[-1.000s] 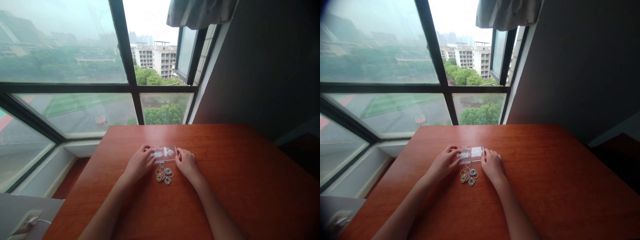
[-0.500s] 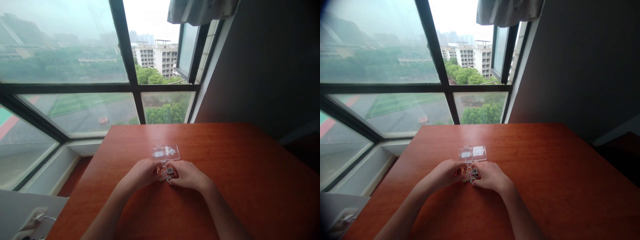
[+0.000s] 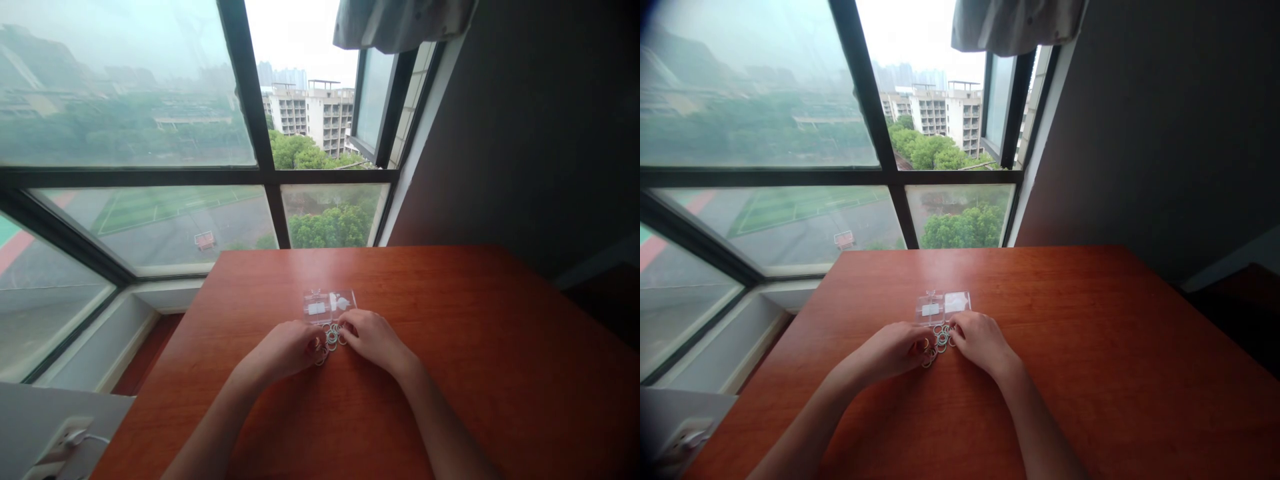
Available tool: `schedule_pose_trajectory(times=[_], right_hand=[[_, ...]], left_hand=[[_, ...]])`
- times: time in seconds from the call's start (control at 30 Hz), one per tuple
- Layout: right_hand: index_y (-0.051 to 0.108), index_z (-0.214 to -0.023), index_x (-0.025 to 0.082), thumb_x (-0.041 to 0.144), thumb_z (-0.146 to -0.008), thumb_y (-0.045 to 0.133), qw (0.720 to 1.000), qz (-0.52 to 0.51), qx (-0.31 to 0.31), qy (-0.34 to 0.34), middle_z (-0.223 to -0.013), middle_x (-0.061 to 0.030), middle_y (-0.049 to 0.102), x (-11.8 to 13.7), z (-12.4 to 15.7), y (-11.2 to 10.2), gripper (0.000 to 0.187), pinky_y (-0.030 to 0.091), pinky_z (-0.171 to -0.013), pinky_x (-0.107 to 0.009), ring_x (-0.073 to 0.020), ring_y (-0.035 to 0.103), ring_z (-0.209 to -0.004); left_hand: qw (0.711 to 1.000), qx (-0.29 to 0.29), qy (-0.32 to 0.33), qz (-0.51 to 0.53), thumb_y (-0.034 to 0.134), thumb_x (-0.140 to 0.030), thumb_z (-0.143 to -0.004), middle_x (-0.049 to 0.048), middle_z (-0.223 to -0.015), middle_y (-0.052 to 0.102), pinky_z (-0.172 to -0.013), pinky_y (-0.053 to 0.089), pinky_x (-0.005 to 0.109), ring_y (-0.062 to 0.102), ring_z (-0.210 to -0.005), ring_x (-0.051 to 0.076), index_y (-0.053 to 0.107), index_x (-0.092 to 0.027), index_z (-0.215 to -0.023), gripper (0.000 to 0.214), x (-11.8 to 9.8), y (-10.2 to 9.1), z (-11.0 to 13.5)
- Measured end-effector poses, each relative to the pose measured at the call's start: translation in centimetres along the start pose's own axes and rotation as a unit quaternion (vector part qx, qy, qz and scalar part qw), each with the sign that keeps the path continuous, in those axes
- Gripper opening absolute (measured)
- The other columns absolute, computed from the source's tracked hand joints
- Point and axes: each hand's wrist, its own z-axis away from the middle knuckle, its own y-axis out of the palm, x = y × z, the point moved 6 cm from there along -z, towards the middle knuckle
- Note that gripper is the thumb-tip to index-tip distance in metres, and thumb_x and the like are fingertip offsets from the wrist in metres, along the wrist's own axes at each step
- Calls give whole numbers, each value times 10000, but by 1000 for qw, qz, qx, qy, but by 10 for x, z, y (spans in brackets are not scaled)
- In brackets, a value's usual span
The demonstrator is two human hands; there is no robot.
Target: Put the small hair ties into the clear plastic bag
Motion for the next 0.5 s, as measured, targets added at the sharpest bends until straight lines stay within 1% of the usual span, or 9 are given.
schedule_pose_trajectory(times=[0.13, 0.23, 0.33, 0.5], right_hand=[[665, -840, 218, 210, -848, 566, 1000, 8, 12, 18, -798, -4, 677, -6, 2, -2, 100, 356, -648, -217, -133, 588, -730], [667, -807, 224, 237, -834, 594, 999, 10, 28, 17, -740, 11, 663, -8, 3, -2, 79, 329, -609, -215, -125, 575, -686], [670, -824, 233, 252, -815, 619, 999, 12, 44, 25, -720, 22, 656, -9, 4, 1, 55, 306, -580, -213, -118, 564, -655], [658, -811, 229, 245, -808, 620, 999, 4, 43, 20, -710, 24, 654, -7, 4, 3, 42, 301, -570, -208, -115, 559, -638]], left_hand=[[1000, -8, 0, -4, 570, -170, -739, 6, -677, 673, -517, 306, 225, 580, -589, 155, 654, -219, -728, 98, 2, 1, 0], [1000, -3, 5, -9, 537, -160, -768, 9, -707, 678, -532, 313, 217, 580, -611, 149, 655, -216, -728, 137, 1, 1, -1], [1000, -13, -1, -10, 535, -176, -783, 10, -736, 675, -544, 323, 207, 565, -613, 139, 649, -214, -755, 124, 1, -1, -3], [999, -31, -12, -31, 526, -192, -800, 16, -739, 663, -546, 316, 205, 552, -614, 134, 633, -206, -763, 115, 2, -5, -4]])
